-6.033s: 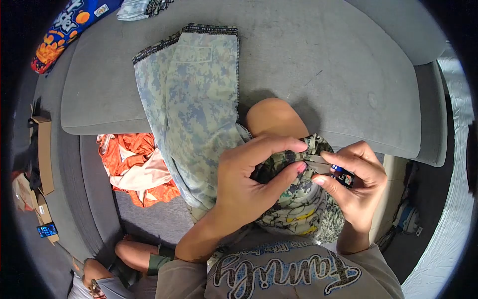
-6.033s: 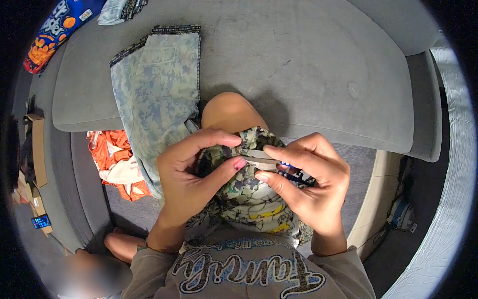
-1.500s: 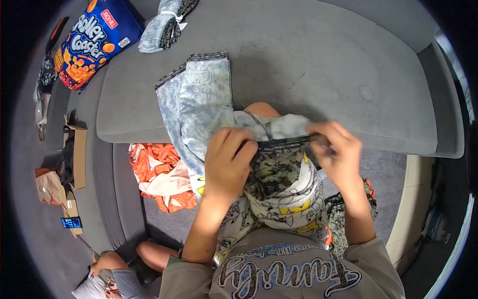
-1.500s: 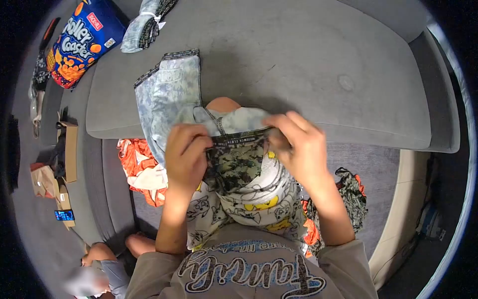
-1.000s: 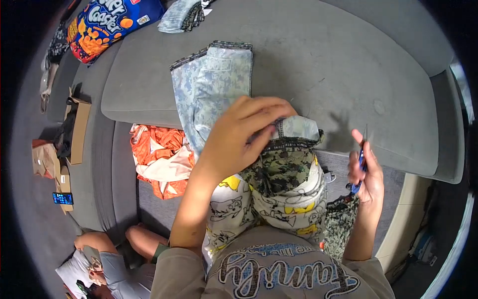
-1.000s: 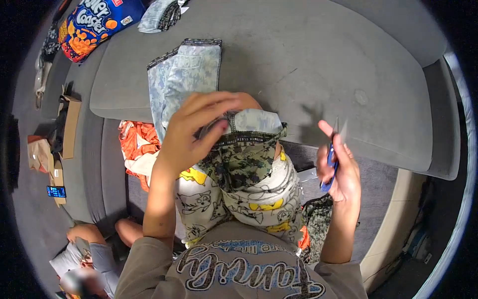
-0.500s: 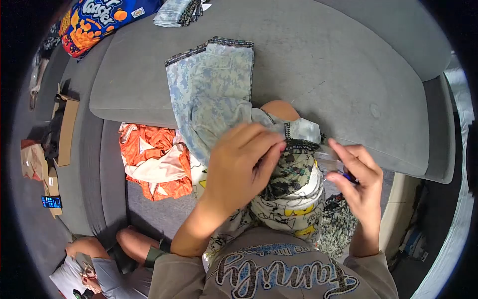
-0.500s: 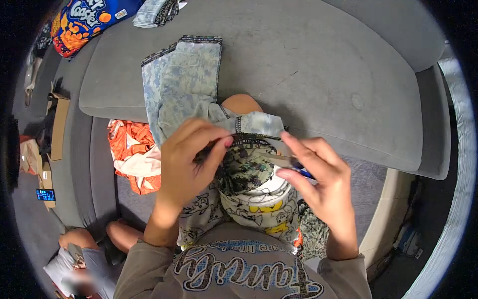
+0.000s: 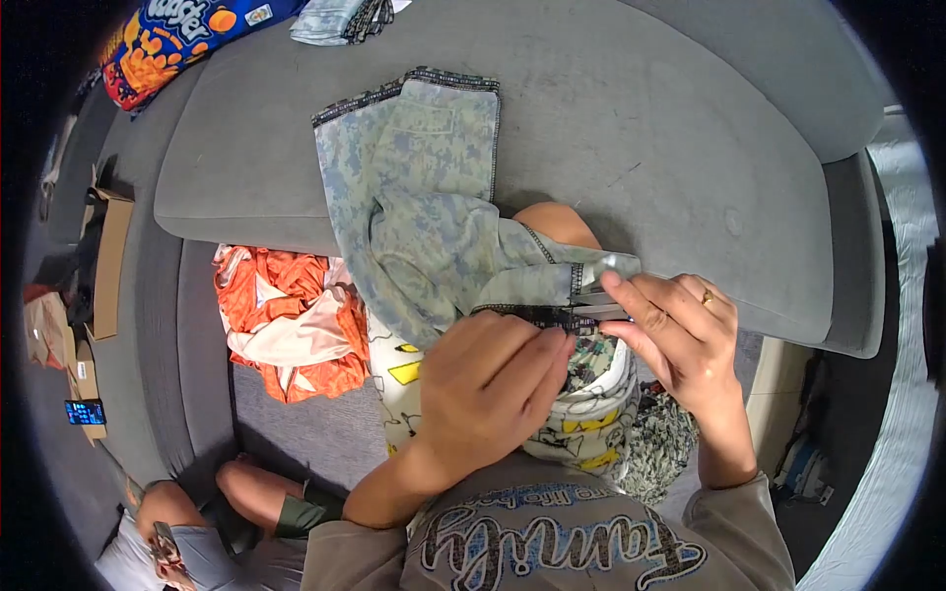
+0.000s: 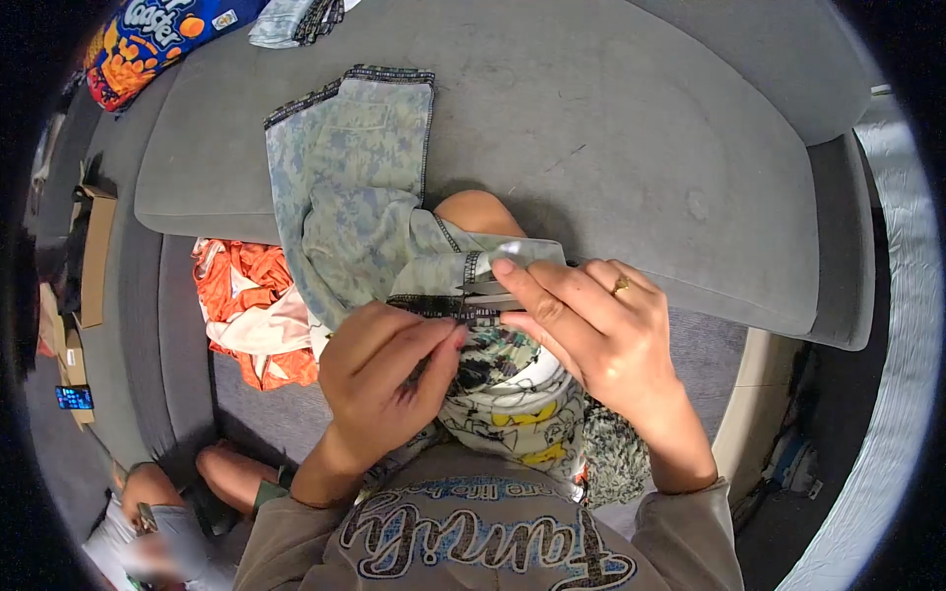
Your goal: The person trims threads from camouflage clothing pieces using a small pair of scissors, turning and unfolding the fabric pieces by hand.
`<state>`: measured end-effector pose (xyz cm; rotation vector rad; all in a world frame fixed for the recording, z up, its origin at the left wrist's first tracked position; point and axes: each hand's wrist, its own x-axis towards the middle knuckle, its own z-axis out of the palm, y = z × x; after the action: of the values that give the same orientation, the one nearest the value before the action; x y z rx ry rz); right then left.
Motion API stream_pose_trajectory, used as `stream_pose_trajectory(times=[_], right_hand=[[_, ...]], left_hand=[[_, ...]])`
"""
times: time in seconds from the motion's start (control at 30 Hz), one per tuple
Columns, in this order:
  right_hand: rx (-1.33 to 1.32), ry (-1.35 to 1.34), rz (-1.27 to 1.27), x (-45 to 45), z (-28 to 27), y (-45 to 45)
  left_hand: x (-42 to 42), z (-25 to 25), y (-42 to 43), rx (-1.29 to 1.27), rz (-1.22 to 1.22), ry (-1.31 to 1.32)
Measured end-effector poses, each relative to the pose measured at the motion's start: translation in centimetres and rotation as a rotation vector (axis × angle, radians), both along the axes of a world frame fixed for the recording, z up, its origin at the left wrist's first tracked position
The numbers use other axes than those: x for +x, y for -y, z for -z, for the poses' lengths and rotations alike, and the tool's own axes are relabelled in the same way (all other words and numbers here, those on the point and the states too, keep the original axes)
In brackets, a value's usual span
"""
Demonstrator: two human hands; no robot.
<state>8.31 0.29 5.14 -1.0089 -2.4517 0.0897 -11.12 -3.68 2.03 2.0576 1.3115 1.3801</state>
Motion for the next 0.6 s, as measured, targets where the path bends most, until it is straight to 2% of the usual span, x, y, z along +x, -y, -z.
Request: stream_pose_trajectory(times=[0.33,0.47,0.53,0.57,0.6], right_hand=[[0.085,0.002,-0.045,0.3,0.8,-0.3],[0.034,0.0,0.01,1.6,0.5,-0.4],[-0.021,-0.194,0.234,3.5,0.1,-0.4],[-0.019,-0.196,0.235,4.3,-0.4,-0.2],[-0.048,-0.203,0.399,5.2,-1.0,0.3]], left_hand=[[0.5,0.8,0.1,0.012,0.055,0.066],[1.2,0.7,0.6,-0.006,0.08,0.042],[2.8,0.2,1.0,-0.005,0.162,0.008],[4.1,0.6,1.5,-0.021,0.222,0.059],[5.6,0.9,1.4,-0.019,0.225,0.055]])
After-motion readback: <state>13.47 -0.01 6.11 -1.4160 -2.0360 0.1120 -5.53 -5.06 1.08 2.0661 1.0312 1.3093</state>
